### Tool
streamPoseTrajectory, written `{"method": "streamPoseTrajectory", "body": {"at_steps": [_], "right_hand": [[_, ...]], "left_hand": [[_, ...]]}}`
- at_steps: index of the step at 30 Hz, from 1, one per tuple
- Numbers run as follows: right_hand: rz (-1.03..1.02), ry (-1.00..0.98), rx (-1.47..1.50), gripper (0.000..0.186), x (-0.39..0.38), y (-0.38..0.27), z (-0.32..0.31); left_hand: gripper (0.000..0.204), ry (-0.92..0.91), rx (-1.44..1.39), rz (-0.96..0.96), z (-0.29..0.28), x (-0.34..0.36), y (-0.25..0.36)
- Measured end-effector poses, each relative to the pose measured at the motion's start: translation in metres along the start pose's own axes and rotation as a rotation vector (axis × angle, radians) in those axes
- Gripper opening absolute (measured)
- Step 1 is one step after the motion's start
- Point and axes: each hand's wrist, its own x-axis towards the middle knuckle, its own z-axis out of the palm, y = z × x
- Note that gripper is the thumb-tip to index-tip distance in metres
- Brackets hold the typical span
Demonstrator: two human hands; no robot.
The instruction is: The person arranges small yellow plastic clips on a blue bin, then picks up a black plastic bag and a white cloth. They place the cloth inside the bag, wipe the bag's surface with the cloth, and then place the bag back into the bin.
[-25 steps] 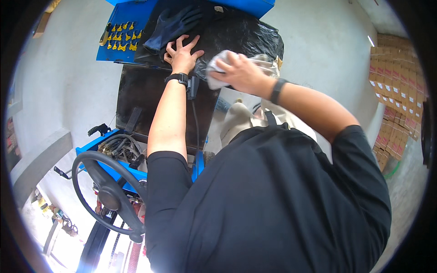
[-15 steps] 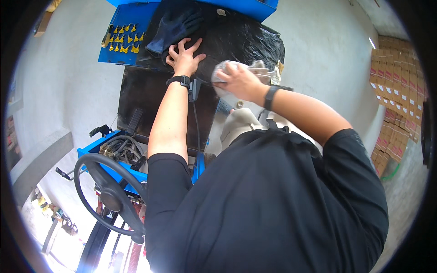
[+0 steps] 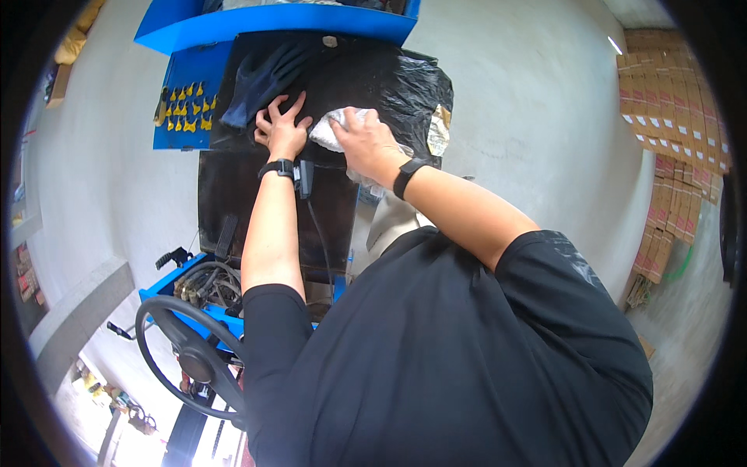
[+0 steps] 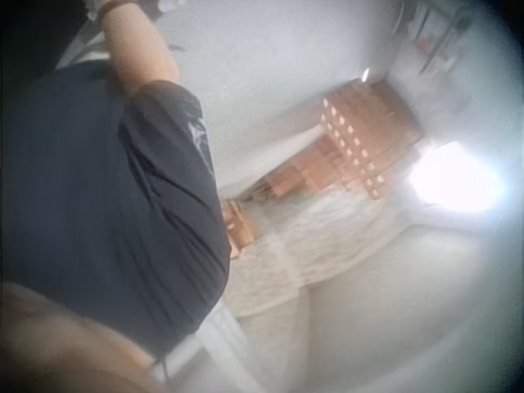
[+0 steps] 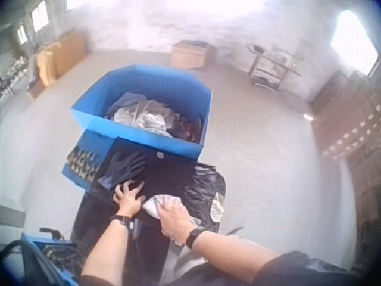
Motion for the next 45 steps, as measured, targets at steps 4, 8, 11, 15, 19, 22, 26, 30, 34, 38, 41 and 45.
{"method": "streamPoseTrajectory", "body": {"at_steps": [4,8,11,15,19,22,26,30,34,38,41,45], "right_hand": [[0.343,0.021,0.172,0.060,-0.037,0.081,0.012],[0.527,-0.137,0.073,0.064,-0.097,0.158,0.020],[0.642,-0.166,0.128,0.062,-0.132,0.188,0.016],[0.685,-0.082,0.182,0.061,-0.161,0.196,-0.009],[0.623,-0.006,0.207,0.063,-0.148,0.188,-0.035],[0.487,0.063,0.218,0.063,-0.126,0.161,-0.044],[0.199,0.193,0.180,0.061,-0.064,0.097,-0.043],[-0.053,0.077,0.255,0.060,0.011,0.015,-0.054],[-0.034,0.053,0.238,0.049,0.068,-0.024,-0.016],[0.047,-0.021,0.242,0.030,0.086,-0.003,-0.017],[0.344,-0.086,0.195,0.024,0.080,0.053,-0.021],[0.509,-0.052,0.202,0.042,0.049,0.130,-0.025]], "left_hand": [[0.059,-0.028,0.009,-0.025,-0.004,-0.002,0.003],[0.062,-0.072,0.019,-0.063,-0.007,0.001,0.015],[0.060,-0.062,0.020,-0.129,-0.008,0.008,0.024],[0.058,0.073,0.000,-0.304,0.005,0.012,0.058],[0.029,0.283,-0.067,-0.246,0.021,-0.013,0.071],[0.030,0.387,-0.088,-0.269,0.001,-0.028,0.049],[0.059,0.475,0.026,-0.297,-0.023,-0.025,-0.002],[0.099,0.258,0.123,0.175,-0.036,-0.016,0.007],[0.082,-0.169,0.187,0.082,0.011,0.000,-0.008],[0.090,-0.273,0.315,0.055,0.015,0.004,-0.016],[0.100,-0.220,0.192,0.076,0.006,-0.002,-0.010],[0.099,-0.254,0.185,0.069,0.003,-0.001,-0.009]]}}
